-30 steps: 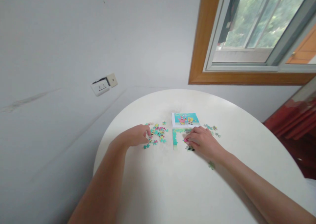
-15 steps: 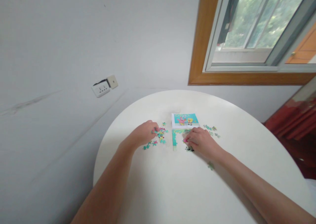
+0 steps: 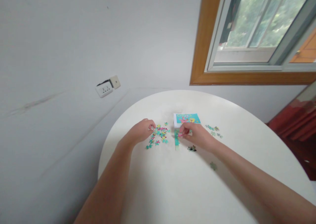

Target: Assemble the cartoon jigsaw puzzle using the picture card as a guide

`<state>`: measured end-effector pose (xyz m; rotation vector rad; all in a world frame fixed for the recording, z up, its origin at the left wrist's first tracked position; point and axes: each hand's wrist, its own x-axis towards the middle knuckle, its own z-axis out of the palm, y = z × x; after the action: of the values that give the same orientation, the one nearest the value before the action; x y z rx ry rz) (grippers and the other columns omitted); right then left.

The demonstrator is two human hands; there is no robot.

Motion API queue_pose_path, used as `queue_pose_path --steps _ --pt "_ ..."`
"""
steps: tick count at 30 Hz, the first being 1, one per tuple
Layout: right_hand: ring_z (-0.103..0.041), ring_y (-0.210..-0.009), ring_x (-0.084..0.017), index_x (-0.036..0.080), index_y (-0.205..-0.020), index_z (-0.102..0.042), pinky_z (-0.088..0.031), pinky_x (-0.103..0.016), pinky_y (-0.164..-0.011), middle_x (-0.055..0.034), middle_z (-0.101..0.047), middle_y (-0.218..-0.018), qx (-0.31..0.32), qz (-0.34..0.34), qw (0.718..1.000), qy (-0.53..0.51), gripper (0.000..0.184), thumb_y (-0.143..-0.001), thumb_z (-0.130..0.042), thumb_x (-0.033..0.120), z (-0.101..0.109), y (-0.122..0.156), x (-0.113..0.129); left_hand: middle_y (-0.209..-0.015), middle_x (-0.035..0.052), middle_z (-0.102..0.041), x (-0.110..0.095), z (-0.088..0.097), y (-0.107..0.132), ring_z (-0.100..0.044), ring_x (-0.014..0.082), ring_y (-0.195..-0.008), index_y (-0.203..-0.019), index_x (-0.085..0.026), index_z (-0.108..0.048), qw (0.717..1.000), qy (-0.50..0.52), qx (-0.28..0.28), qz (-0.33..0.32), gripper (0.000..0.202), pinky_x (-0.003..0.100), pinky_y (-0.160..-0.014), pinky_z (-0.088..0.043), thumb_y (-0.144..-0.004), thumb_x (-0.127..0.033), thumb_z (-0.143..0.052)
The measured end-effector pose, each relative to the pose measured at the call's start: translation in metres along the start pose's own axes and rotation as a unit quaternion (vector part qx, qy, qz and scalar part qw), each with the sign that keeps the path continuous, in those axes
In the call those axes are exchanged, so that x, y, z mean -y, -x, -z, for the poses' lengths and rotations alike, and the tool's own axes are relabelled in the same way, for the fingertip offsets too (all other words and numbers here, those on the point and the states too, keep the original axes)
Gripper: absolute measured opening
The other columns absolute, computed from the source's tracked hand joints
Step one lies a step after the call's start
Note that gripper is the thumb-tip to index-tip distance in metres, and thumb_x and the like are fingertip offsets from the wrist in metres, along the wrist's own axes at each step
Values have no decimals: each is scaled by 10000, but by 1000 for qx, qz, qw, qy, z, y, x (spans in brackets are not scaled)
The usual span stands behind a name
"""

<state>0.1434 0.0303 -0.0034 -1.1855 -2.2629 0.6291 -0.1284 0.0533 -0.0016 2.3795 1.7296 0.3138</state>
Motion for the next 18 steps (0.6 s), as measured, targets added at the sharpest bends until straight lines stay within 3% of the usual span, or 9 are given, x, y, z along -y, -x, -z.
queue_pose_path --steps 4,11,18 --pt "-615 -717 -125 192 -816 -698 -415 -215 -677 -8 -697 -752 34 18 999 2 182 -741 -557 105 -19 -22 20 -895 54 -618 1 1 1 -597 166 -810 -924 -175 -664 1000 -10 -6 8 234 259 -783 -449 -752 -146 -509" --pt "-607 -782 -144 261 -822 -739 -412 -233 -724 12 -707 -795 75 18 996 41 210 -771 -555 173 -55 -44 39 -912 78 -644 3 3 4 -609 184 -841 -933 -152 -670 1000 -17 -10 19 223 269 -808 -455 -788 -174 -501" --pt "-555 -889 -170 266 -901 -723 -387 -263 -798 -52 -641 -885 28 9 988 149 212 -842 -520 261 -60 -59 42 -929 72 -657 5 0 5 -611 189 -892 -925 -167 -667 1000 -9 -1 15 229 270 -833 -450 -779 -131 -494"
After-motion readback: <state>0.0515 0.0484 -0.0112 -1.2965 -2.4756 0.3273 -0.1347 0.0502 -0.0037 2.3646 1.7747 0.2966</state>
